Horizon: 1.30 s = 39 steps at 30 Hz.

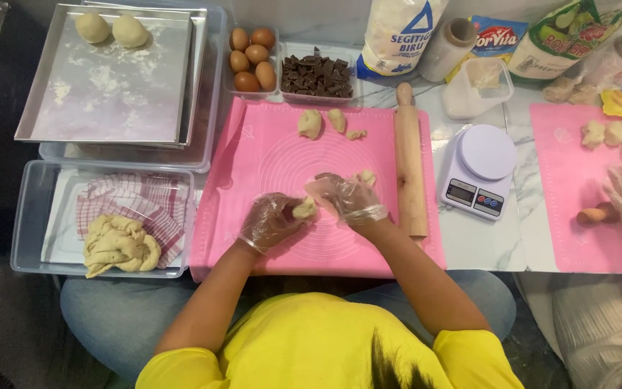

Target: The person is portioning dough using a digital scale, shaping the portions into balls, and placing them onto a baking tray.

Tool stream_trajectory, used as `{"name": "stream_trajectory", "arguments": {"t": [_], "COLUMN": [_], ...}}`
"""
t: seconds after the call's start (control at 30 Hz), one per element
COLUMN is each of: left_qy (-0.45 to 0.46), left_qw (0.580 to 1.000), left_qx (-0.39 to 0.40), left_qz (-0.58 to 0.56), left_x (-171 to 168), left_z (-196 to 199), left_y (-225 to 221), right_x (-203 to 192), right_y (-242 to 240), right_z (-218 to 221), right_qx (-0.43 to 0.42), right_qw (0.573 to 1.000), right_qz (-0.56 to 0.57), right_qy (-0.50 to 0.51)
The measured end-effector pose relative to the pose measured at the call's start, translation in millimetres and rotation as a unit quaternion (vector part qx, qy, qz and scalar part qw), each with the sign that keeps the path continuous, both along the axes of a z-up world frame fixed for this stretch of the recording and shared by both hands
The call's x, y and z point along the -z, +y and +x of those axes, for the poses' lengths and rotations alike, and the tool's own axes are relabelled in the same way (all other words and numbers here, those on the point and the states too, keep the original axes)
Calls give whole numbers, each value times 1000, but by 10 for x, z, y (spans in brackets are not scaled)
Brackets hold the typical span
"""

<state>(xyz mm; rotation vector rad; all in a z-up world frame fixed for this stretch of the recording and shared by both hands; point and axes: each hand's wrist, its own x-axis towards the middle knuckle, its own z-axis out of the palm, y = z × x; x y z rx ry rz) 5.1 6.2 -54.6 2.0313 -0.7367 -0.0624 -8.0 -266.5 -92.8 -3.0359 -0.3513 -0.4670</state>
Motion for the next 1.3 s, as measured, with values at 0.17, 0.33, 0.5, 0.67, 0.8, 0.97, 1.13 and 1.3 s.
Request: {"name": "stream_trajectory", "arguments": {"t": [0.17, 0.33, 0.5, 0.67, 0.8, 0.97, 1.13, 1.3], "left_qy": [-39, -36, -27, 2, -10, -6, 27, -51], "left_qw": [999, 999, 998, 999, 998, 998, 1000, 999], "left_qx": [-15, -25, -32, -32, -31, -27, -13, -4], "left_qz": [32, 26, 36, 24, 44, 60, 10, 13], "left_x": [46, 69, -255, 94, -2, -19, -263, -558], "left_z": [19, 34, -28, 48, 7, 3, -34, -93], "left_y": [-2, -1, -25, -13, -64, -71, -38, 0], "right_x": [217, 112, -937, -1342, -1102, -1020, 83, -1317], "right_y": [87, 293, 714, 944, 942, 917, 248, -134], "right_z": [-12, 136, 145, 239, 161, 207, 525, 301], "right_qx": [-47, -82, 16, 64, -6, 13, 55, 318], "right_qw": [996, 992, 955, 918, 935, 939, 963, 874], "right_qz": [-56, -85, 43, 55, 8, 52, -62, 296], "right_qy": [51, 53, 293, 388, 354, 339, -256, 219]}}
